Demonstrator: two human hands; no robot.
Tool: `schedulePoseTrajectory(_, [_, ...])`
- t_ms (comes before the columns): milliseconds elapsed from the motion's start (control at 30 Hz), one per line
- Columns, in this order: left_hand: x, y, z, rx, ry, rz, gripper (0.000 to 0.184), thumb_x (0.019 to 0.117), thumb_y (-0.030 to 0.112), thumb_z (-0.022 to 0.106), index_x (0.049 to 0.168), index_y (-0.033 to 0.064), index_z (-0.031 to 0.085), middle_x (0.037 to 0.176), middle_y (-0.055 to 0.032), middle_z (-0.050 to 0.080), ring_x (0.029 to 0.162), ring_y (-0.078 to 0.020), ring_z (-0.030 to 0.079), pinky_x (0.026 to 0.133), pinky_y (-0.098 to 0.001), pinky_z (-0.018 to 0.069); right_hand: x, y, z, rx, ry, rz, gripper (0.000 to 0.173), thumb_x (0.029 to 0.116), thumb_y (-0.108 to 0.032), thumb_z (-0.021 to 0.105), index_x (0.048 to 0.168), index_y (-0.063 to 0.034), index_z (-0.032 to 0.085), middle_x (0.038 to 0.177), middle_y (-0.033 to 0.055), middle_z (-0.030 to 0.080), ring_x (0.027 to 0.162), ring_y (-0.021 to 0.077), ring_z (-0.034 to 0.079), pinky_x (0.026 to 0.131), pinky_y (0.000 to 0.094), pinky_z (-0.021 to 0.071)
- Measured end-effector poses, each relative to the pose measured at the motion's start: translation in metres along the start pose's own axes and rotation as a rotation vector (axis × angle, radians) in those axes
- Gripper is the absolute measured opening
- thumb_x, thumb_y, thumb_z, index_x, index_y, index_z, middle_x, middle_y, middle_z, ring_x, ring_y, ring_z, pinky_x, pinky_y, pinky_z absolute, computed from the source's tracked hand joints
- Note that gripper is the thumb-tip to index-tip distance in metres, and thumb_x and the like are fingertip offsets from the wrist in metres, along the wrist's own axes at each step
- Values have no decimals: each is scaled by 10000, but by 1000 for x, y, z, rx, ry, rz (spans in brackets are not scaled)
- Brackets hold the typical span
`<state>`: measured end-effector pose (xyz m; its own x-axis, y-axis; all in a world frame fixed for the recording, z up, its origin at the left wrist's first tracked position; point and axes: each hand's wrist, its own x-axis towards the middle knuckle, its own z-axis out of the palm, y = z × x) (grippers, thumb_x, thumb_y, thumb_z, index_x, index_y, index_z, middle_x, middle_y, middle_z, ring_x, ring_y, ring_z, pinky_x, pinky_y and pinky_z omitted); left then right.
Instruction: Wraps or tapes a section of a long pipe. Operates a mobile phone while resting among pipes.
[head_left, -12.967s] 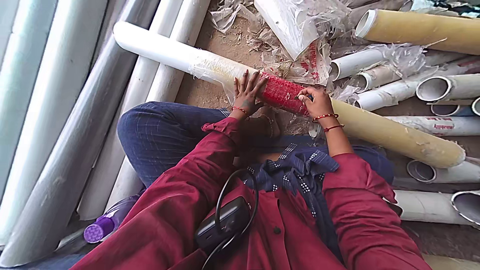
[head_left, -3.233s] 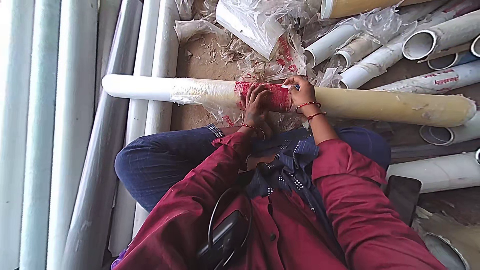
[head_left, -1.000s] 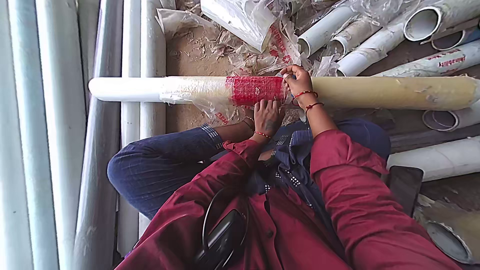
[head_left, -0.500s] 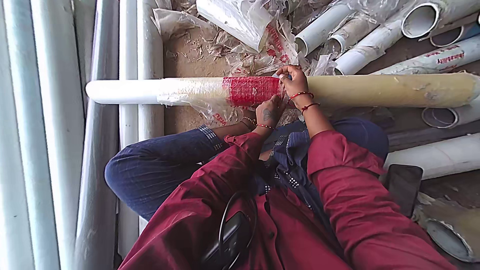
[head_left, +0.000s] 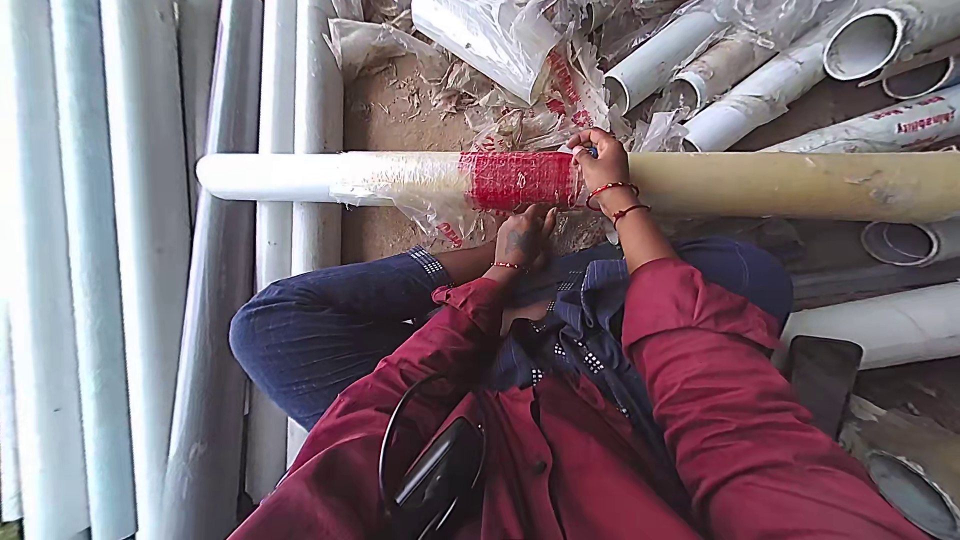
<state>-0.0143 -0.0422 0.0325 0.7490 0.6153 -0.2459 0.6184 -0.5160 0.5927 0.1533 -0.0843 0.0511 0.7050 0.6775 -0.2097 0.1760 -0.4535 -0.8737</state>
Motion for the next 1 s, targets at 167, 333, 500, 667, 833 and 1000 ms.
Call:
schedulePoseTrajectory(167, [24, 45, 1, 121, -249, -126, 494, 1112, 386, 411, 1216, -38, 643, 1119, -263, 707, 1131, -418, 679, 963, -582, 508, -7, 5, -2, 41, -11, -16, 217, 1036, -31, 513, 1193, 16, 654, 996, 124, 653, 769, 138, 583, 735, 320, 495])
schedulePoseTrajectory(333, [26, 47, 2, 133, -289, -71, 407, 1129, 219, 353, 1244, -70, 614, 1151, -294, 686, 1153, -441, 665, 979, -579, 504, -7, -1, -1, -14, -15, -28, 240, 1028, -5, 494, 1197, 25, 661, 1079, 175, 672, 873, 208, 630, 823, 388, 506])
schedulePoseTrajectory(500, [27, 38, 6, -22, -218, 19, 304, 1068, 159, 495, 1154, -76, 668, 1053, -272, 711, 1047, -431, 693, 934, -585, 512, -8, 0, -1, 3, -21, -41, 240, 1028, 0, 496, 1204, 34, 656, 1096, 182, 666, 881, 198, 633, 834, 369, 512])
schedulePoseTrajectory(667, [26, 38, 12, -3, -136, -5, 325, 1054, 205, 531, 1019, -74, 693, 971, -255, 717, 991, -419, 705, 879, -579, 523, -7, 5, -2, 26, 13, -45, 236, 1028, -9, 502, 1198, 27, 661, 1086, 160, 676, 864, 182, 623, 823, 366, 503])
schedulePoseTrajectory(833, [23, 37, 12, -76, -74, -29, 335, 1044, 204, 558, 925, -83, 684, 882, -238, 706, 896, -378, 708, 835, -539, 526, -4, 9, -3, 63, 34, -35, 217, 1032, -24, 518, 1187, 15, 664, 983, 115, 668, 761, 133, 594, 730, 316, 498])
schedulePoseTrajectory(1000, [20, 29, 15, -139, -55, 3, 307, 1044, 147, 525, 902, -83, 670, 798, -207, 695, 785, -338, 704, 779, -504, 538, -4, 9, -3, 70, 33, -37, 214, 1028, -20, 521, 1185, 19, 661, 978, 117, 661, 759, 131, 588, 728, 314, 496])
